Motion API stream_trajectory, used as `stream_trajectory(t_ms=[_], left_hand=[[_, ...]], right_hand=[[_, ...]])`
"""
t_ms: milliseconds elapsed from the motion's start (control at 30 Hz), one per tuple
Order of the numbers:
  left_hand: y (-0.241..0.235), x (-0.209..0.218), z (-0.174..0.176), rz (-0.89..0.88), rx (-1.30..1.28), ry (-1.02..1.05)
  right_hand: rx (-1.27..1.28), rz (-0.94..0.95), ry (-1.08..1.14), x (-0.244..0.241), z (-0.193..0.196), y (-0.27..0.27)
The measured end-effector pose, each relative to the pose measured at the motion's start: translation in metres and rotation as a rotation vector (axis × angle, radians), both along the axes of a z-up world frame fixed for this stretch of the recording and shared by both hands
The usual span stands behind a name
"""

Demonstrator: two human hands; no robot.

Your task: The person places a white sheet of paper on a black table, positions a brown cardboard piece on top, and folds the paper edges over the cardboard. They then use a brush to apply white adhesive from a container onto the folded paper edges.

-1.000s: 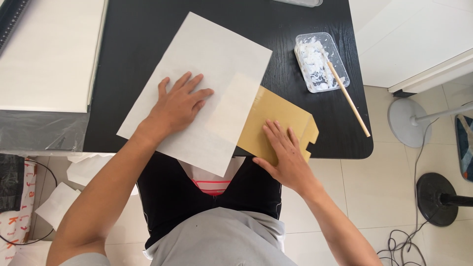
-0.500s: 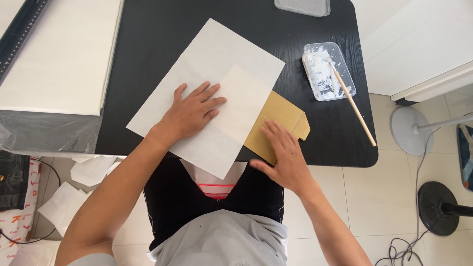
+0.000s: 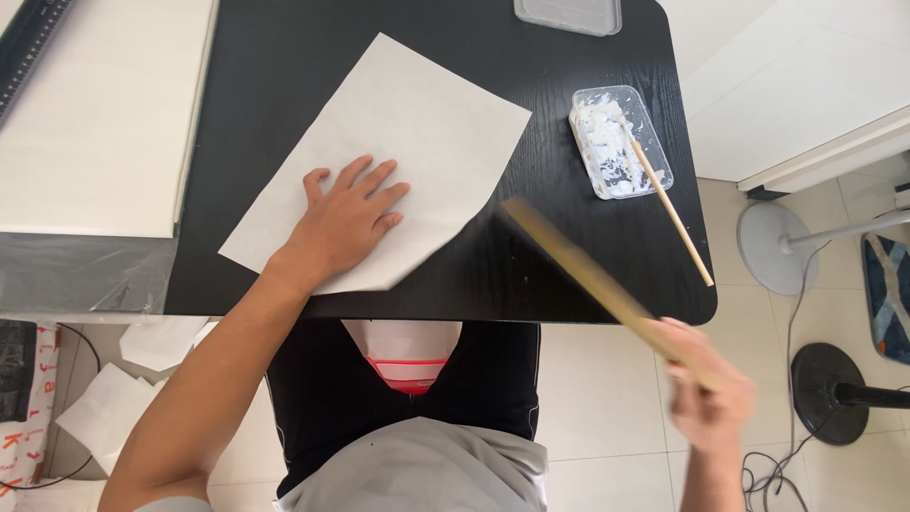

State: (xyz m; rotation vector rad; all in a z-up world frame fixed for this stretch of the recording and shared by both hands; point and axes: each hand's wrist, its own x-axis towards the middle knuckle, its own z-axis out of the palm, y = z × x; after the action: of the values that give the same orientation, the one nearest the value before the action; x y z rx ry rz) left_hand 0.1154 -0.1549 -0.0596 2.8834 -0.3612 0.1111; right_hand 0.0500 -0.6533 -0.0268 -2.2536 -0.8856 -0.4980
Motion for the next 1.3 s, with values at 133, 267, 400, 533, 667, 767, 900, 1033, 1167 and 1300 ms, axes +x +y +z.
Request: stream_trajectory(t_ms=[133, 267, 400, 533, 667, 767, 900, 1033, 1167, 1300], left_hand=[[-0.003, -0.001, -0.003, -0.161, -0.074, -0.113], [-0.013, 0.002, 0.0, -0.275, -0.167, 0.013], [-0.01, -0.008, 0.006, -0.07, -0.084, -0.171], [-0.001, -0.03, 0.017, 0.269, 0.055, -0.079], [0.013, -0.037, 0.024, 0.233, -0.047, 0.001], [0.02, -0.038, 0.023, 0.186, -0.124, 0.038], [0.033, -0.033, 0.001, 0.196, -0.173, -0.037], [0.033, -0.034, -0.011, 0.267, -0.21, -0.162], [0.033, -0.028, -0.005, 0.25, -0.165, -0.116], [0.037, -0.011, -0.009, 0.254, -0.086, -0.059]], right_hand=[[0.35, -0.336, -0.316, 0.007, -0.011, -0.051], [0.443, -0.192, -0.492, 0.033, 0.007, 0.004], [0.286, -0.078, -0.259, 0.051, 0.038, 0.116], [0.207, 0.261, -0.363, 0.071, 0.051, 0.214], [-0.03, 0.22, -0.313, 0.1, 0.005, 0.247], [-0.24, 0.195, -0.388, 0.1, -0.014, 0.269], [-0.442, 0.324, -0.094, 0.093, 0.0, 0.278], [-0.393, 0.25, -0.033, 0.132, -0.018, 0.269], [-0.487, 0.085, 0.129, 0.179, 0.001, 0.271], [-0.369, 0.028, 0.27, 0.226, -0.018, 0.263]])
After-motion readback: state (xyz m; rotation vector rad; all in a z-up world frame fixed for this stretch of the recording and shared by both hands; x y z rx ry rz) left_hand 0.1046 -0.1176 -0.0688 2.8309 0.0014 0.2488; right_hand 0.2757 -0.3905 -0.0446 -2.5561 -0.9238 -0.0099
